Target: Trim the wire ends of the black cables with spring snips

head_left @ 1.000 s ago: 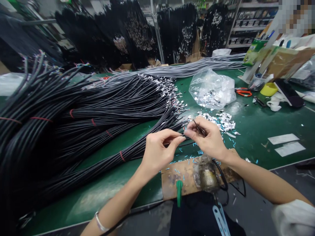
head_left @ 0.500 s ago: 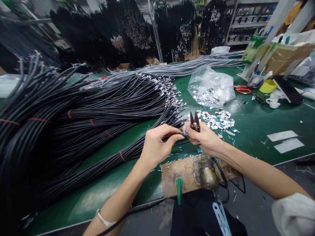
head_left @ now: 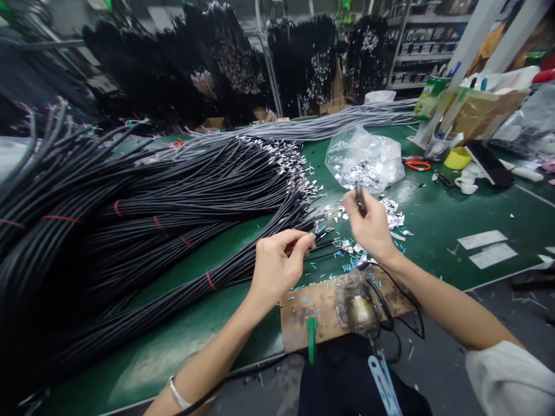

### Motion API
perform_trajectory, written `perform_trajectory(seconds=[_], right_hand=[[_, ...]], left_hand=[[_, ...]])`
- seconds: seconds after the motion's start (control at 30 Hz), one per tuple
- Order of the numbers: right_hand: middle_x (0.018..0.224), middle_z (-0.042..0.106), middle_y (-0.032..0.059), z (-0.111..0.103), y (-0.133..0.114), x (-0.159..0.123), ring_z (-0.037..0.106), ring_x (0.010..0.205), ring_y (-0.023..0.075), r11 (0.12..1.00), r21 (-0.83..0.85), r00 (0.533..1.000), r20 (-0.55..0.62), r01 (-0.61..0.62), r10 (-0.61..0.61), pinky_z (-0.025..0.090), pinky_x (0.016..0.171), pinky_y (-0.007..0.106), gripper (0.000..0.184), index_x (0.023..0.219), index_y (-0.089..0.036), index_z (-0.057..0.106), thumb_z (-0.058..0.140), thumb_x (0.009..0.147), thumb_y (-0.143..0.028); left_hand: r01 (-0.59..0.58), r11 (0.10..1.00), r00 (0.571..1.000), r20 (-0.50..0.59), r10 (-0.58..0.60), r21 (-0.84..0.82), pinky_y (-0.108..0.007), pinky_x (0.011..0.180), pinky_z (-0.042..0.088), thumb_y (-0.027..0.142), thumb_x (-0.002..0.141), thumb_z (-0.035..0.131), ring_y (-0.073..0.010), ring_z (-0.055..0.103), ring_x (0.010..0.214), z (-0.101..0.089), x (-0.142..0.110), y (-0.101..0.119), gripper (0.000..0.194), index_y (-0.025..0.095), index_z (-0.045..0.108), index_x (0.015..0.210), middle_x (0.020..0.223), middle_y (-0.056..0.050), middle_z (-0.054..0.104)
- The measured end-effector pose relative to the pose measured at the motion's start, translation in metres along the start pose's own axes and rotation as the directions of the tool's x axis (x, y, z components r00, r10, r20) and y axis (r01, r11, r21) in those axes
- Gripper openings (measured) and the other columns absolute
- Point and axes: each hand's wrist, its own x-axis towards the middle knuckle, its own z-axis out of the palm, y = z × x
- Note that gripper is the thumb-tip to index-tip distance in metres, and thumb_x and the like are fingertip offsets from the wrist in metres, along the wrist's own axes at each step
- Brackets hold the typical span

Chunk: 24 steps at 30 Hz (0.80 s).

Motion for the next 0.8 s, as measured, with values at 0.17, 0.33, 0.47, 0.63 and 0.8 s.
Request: perform_trajectory(seconds=[0.17,0.33,0.47,0.63,0.8], right_hand=[[0.063,0.048,-0.0020,0.000,-0.005,-0.002,0.042,0.059,0.0095,0.959,0.084,0.904,0.322,0.269,-0.282,0.031,0.056,0.025,0.023,0.066,-0.016,0.056,0.058,0.085,-0.028],[0.054,0.043,-0.0045,0.004,-0.007,-0.004,0.037,0.046,0.0071,0.942,0.336,0.869,0.471,-0.018,-0.151,0.029,0.047,0.024,0.041,0.059,-0.018,0.049,0.045,0.091,-0.042],[0.054,0.040,-0.0040,0.006,-0.005,-0.007,0.033,0.048,0.0081,0.989,0.110,0.916,0.378,0.101,-0.136,0.025,0.048,0.025,0.039,0.057,-0.018,0.047,0.045,0.091,-0.039],[0.061,0.044,-0.0006,0.006,0.000,-0.008,0.032,0.053,0.0094,0.911,-0.223,0.919,0.275,0.347,-0.282,0.021,0.051,0.028,0.032,0.057,-0.018,0.048,0.049,0.087,-0.027],[0.054,0.042,-0.0030,-0.009,0.010,0.014,0.030,0.043,0.0075,0.978,0.138,0.986,-0.033,-0.159,0.165,0.024,0.043,0.026,0.039,0.060,-0.019,0.048,0.043,0.091,-0.040]], left_hand=[[-0.053,0.997,0.999,0.015,0.052,0.050,-0.019,0.048,0.036,0.027,0.085,0.055,-0.0086,0.050,0.050,-0.004,0.001,0.000,0.025,0.013,0.067,0.068,0.057,-0.001,0.061],[-0.006,0.991,0.982,0.186,0.031,-0.136,-0.018,0.044,0.034,0.030,0.084,0.054,-0.0071,0.046,0.047,-0.012,0.009,-0.004,0.026,0.012,0.066,0.069,0.055,-0.001,0.058],[0.140,0.956,0.975,0.204,-0.088,-0.258,-0.018,0.039,0.033,0.032,0.078,0.062,-0.0064,0.043,0.042,-0.006,0.010,-0.008,0.022,0.012,0.065,0.070,0.053,0.000,0.057],[0.103,0.991,0.993,0.063,-0.097,-0.088,-0.017,0.043,0.036,0.025,0.079,0.059,-0.0079,0.050,0.049,0.004,0.002,-0.008,0.016,0.013,0.067,0.073,0.059,-0.001,0.063],[0.120,0.979,0.993,0.039,-0.115,-0.167,-0.018,0.041,0.037,0.031,0.079,0.061,-0.0073,0.046,0.043,-0.002,0.003,-0.004,0.020,0.013,0.064,0.069,0.050,0.002,0.055]])
